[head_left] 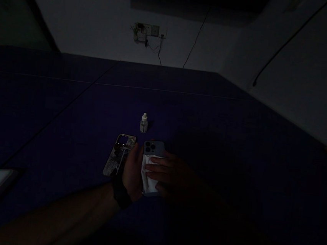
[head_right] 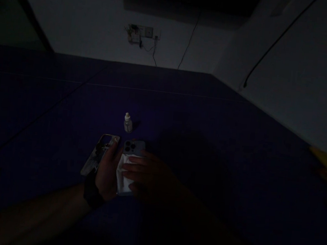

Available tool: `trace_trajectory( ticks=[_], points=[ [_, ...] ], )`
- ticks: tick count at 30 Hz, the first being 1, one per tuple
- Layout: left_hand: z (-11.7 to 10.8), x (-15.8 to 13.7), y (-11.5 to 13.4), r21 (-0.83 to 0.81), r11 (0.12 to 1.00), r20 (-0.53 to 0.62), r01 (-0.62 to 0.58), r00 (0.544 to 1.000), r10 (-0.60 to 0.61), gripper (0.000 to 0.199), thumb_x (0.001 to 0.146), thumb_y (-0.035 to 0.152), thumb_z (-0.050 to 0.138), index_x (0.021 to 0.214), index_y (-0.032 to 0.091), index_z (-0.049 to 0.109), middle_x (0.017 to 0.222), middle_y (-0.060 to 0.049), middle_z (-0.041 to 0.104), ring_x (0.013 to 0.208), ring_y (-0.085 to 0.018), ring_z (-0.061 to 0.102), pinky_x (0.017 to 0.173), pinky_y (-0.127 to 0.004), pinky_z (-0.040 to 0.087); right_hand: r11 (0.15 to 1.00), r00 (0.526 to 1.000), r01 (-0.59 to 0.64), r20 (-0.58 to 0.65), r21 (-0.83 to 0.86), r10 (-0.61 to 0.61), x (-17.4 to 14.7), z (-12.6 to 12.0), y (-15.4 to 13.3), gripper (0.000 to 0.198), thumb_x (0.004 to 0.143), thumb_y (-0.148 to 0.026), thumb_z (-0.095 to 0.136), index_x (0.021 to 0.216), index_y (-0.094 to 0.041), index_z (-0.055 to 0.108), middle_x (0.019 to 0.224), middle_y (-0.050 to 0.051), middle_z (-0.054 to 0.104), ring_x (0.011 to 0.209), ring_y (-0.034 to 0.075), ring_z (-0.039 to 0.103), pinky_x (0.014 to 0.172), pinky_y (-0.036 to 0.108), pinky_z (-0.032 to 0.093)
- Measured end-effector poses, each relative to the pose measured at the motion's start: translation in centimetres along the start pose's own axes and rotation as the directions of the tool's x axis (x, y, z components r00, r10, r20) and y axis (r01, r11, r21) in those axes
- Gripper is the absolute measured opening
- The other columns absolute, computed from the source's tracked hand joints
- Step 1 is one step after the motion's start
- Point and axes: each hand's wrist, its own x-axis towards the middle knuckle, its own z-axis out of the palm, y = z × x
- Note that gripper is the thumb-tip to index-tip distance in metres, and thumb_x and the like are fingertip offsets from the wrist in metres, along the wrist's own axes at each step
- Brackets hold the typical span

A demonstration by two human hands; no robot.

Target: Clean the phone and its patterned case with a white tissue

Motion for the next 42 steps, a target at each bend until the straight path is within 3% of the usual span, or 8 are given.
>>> trace_trajectory(
  ticks=[6,12,16,19,24,30,36,42],
  points=[
    [0.7,-0.1,-0.2,0.028,0.996,-0.034,-0.082,0.996,0.083,0.048,0.1,0.05,0.035,0.127,0.019,0.061,0.092,-0.008,0.07,0.076,-0.022,0.066,0.076,-0.036,0.051,0.987,0.978,-0.084,-0.202,-0.137,0.055,-0.9,-0.8,0.8,0.027,0.098,-0.022,0.049,0.119,-0.023,0.067,0.123,0.004,0.073,0.126,0.019,0.061,0.119,0.047,0.034],
    [1.1,-0.1,-0.2,0.032,0.996,-0.001,-0.08,0.997,0.08,0.051,0.101,0.05,0.033,0.134,0.019,0.058,0.109,-0.011,0.072,0.1,-0.027,0.068,0.091,-0.04,0.049,0.953,0.958,-0.235,-0.212,-0.192,0.194,-0.6,-0.9,1.4,0.043,0.098,-0.023,0.045,0.14,-0.017,0.053,0.143,0.012,0.058,0.138,0.024,0.05,0.116,0.053,0.039],
    [1.1,-0.1,-0.1,0.036,0.997,-0.054,-0.073,0.996,0.075,0.053,0.103,0.047,0.028,0.136,0.017,0.056,0.111,-0.011,0.072,0.103,-0.027,0.068,0.093,-0.04,0.049,0.978,0.98,-0.149,-0.155,-0.144,0.126,-0.4,-0.8,1.1,0.046,0.098,-0.027,0.048,0.141,-0.012,0.052,0.148,0.014,0.052,0.145,0.025,0.038,0.118,0.05,0.038],
    [1.0,0.0,-0.1,0.039,0.997,-0.058,-0.071,0.996,0.074,0.053,0.103,0.047,0.028,0.138,0.017,0.055,0.114,-0.011,0.071,0.103,-0.027,0.068,0.095,-0.04,0.049,0.99,0.986,-0.086,-0.155,-0.113,0.068,-0.5,-0.9,1.2,0.036,0.098,-0.022,0.047,0.13,-0.015,0.061,0.14,0.01,0.062,0.141,0.022,0.046,0.119,0.048,0.037],
    [0.8,0.2,-0.3,0.063,0.993,-0.012,-0.099,0.995,0.099,0.053,0.102,0.048,0.033,0.141,0.02,0.053,0.12,-0.011,0.07,0.109,-0.027,0.067,0.099,-0.041,0.048,0.97,0.956,-0.187,-0.254,-0.155,0.144,-0.8,-0.8,1.8,0.034,0.098,-0.016,0.046,0.127,-0.019,0.064,0.133,0.008,0.067,0.132,0.022,0.056,0.118,0.051,0.037],
    [1.1,0.0,-0.5,0.085,0.99,0.037,-0.115,0.993,0.112,0.052,0.101,0.048,0.037,0.143,0.021,0.051,0.124,-0.01,0.069,0.111,-0.028,0.066,0.1,-0.041,0.047,0.979,0.972,-0.178,-0.17,-0.101,0.159,-0.4,-0.7,1.4,0.054,0.097,-0.026,0.048,0.149,-0.017,0.042,0.153,0.011,0.047,0.148,0.025,0.034,0.12,0.053,0.034],
    [1.3,-0.3,-0.4,0.093,0.991,0.004,-0.101,0.995,0.101,0.052,0.103,0.047,0.031,0.145,0.021,0.049,0.123,-0.01,0.069,0.109,-0.027,0.066,0.098,-0.041,0.048,0.983,0.965,-0.152,-0.229,-0.103,0.126,-0.9,-1.2,1.7,0.037,0.098,-0.016,0.045,0.13,-0.023,0.062,0.134,0.006,0.066,0.136,0.022,0.051,0.118,0.054,0.036],
    [1.3,-0.4,-0.5,0.099,0.992,0.014,-0.084,0.996,0.083,0.053,0.102,0.05,0.034,0.145,0.023,0.048,0.124,-0.01,0.068,0.109,-0.028,0.067,0.097,-0.042,0.049,0.972,0.952,-0.2,-0.257,-0.125,0.163,-0.8,-0.8,2.0,0.045,0.098,-0.019,0.045,0.142,-0.017,0.051,0.145,0.012,0.056,0.142,0.024,0.044,0.117,0.054,0.038]
  ],
)
